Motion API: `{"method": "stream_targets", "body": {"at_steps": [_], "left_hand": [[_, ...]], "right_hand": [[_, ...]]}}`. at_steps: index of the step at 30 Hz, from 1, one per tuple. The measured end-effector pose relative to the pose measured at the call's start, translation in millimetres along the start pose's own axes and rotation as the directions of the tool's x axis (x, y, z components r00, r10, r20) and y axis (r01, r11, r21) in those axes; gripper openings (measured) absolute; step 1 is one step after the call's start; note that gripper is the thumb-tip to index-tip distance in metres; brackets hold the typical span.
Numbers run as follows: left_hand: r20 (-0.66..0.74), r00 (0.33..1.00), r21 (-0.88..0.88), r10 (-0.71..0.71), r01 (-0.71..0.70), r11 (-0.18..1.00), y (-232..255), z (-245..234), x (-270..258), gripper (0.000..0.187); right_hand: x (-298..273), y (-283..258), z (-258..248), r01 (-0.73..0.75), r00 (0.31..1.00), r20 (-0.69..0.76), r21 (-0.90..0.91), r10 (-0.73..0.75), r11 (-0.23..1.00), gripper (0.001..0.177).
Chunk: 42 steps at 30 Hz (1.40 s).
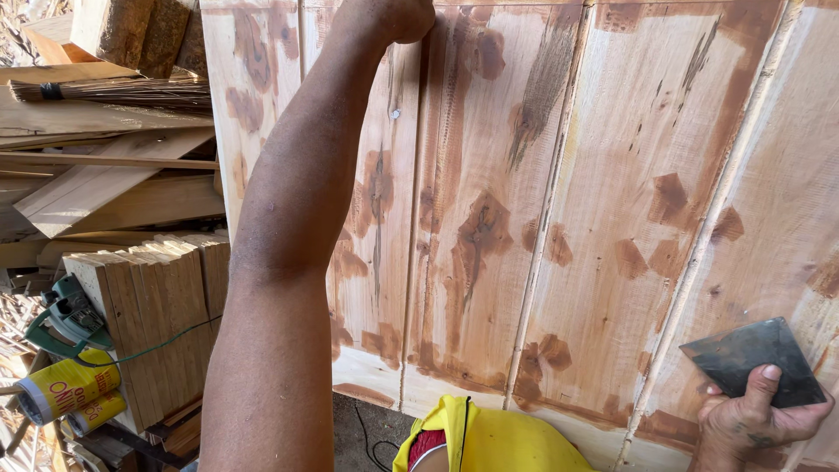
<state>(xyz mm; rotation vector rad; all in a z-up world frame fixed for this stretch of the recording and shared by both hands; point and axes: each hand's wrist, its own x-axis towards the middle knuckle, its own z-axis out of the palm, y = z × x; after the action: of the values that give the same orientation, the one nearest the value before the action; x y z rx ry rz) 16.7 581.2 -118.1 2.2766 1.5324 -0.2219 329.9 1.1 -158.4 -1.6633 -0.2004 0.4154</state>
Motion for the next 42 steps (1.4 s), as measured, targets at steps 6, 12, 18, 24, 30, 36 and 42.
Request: {"method": "stream_targets", "body": {"at_steps": [6, 12, 18, 24, 30, 36, 42], "left_hand": [[0.049, 0.996, -0.092, 0.071, -0.066, 0.994, 15.3, -37.6, -27.6, 0.034], [-0.017, 0.965, 0.005, 0.261, -0.261, 0.965, 84.1, 26.8, -118.3, 0.056], [-0.192, 0.879, 0.228, 0.437, -0.393, 0.891, 100.6, 95.9, -143.8, 0.052], [-0.129, 0.889, 0.413, 0.439, -0.354, 0.839, 109.5, 101.1, -155.1, 0.055], [0.038, 0.992, 0.117, 0.123, -0.126, 0.985, 123.1, 59.0, -136.5, 0.035], [0.028, 0.993, 0.103, 0.112, -0.114, 0.988, 141.5, 56.9, -142.2, 0.037], [0.103, 0.95, 0.225, 0.295, -0.312, 0.923, 120.8, 69.8, -148.0, 0.052]], "right_hand": [[7.8, 19.6, -12.2, 0.056, 0.997, 0.047, 0.035, -0.057, 0.998, 0.052], [8.0, 38.8, -26.7, 0.087, 0.99, 0.094, 0.152, -0.102, 0.985, 0.049], [12.4, 50.2, -33.8, 0.094, 0.99, 0.089, 0.127, -0.106, 0.987, 0.047], [8.9, 46.6, -34.2, 0.085, 0.992, 0.079, 0.157, -0.098, 0.984, 0.049], [11.3, 34.4, -19.4, 0.068, 0.993, 0.081, 0.142, -0.081, 0.988, 0.047], [11.2, 44.6, -26.2, 0.041, 0.995, 0.088, 0.163, -0.056, 0.986, 0.046], [8.4, 47.0, -26.4, 0.041, 0.993, 0.103, 0.223, -0.065, 0.974, 0.046]]}}
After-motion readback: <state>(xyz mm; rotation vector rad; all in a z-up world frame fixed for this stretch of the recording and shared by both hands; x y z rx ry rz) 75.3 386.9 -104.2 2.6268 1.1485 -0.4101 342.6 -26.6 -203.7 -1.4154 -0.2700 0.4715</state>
